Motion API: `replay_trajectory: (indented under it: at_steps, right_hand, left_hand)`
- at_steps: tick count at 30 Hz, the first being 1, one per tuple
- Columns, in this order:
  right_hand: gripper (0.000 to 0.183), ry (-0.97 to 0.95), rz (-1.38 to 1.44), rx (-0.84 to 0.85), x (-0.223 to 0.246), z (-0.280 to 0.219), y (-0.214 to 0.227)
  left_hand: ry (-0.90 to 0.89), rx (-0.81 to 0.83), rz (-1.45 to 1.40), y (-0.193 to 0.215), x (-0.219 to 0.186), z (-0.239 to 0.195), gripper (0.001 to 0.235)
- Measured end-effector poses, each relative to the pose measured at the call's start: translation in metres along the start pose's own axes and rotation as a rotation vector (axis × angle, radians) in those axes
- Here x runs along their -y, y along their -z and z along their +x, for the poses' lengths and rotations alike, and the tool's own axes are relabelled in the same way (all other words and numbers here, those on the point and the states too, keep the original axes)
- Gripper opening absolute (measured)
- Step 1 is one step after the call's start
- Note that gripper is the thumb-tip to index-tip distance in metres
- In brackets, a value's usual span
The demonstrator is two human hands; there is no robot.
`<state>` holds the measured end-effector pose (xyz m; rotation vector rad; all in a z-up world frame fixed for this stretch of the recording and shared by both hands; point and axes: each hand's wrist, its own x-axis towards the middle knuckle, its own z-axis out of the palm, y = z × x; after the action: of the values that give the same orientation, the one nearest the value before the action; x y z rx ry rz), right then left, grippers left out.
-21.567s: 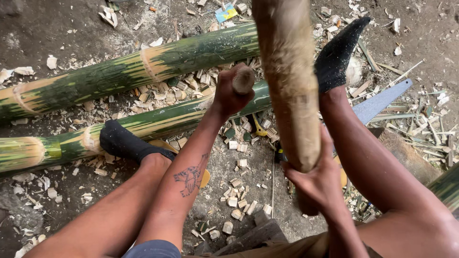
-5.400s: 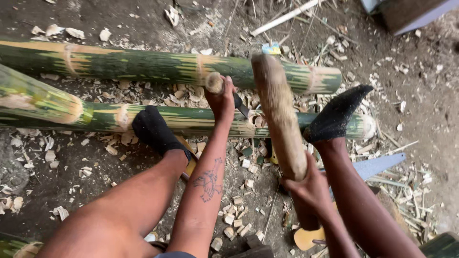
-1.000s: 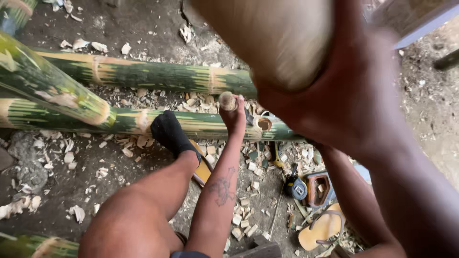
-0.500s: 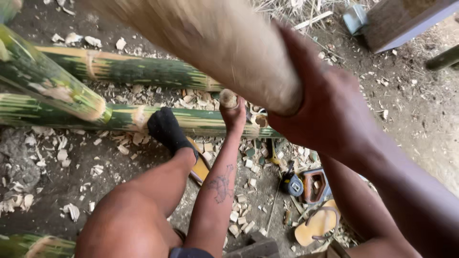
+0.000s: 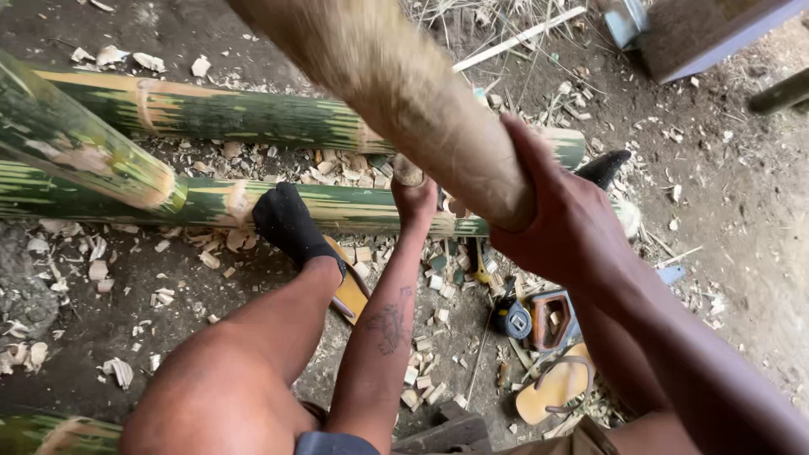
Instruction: The person uses a knife to carve the end of a bamboo pole, then switches to a saw to cut the pole. They then use a chisel and a wooden mallet to hollow out the inside of the bamboo pole.
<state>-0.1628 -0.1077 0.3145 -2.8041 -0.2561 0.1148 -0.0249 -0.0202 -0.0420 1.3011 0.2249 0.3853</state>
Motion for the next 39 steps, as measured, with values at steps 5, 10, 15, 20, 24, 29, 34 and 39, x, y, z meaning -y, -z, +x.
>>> replay_trajectory:
  at_steps: [5,10,15,20,24,29,34,39]
  right_hand:
    - [0.094,0.297,0.115,-0.239,-0.001,-0.005,-0.02]
    - [0.104,-0.277,0.046,0.148,-0.045,-0.014,-0.059]
    - [0.108,-0.544,0.316,-0.053,-0.099,-0.066,-0.141]
    - [0.115,-0.781,0.133,0.141,-0.118,-0.087,-0.226]
    - [0.113,-0.751,0.344,0.065,-0.12,-0.088,-0.24]
    - [0.117,-0.879,0.242,0.338,-0.126,-0.103,-0.224]
    - [0.115,-0.769,0.473,0.27,-0.123,-0.101,-0.232]
    - [0.112,-0.717,0.71,0.177,-0.128,-0.097,-0.225]
  left_hand:
    - [-0.124,0.157,0.083,0.01,-0.042,-0.022,0.022]
    - [-0.042,0.293,0.316,0.022,-0.053,-0.021,0.041]
    - [-0.304,0.779,0.975,0.042,-0.039,0.002,0.095]
    - [-0.151,1.333,1.814,0.029,-0.002,0.011,0.089]
    - [-0.422,1.148,1.742,0.048,0.026,0.009,0.088]
    - [0.855,0.704,-0.083,0.078,0.06,0.016,0.089]
    - [1.022,0.567,-0.313,0.098,0.071,0.037,0.081]
    - [0.56,0.81,0.201,0.105,0.003,0.036,0.087]
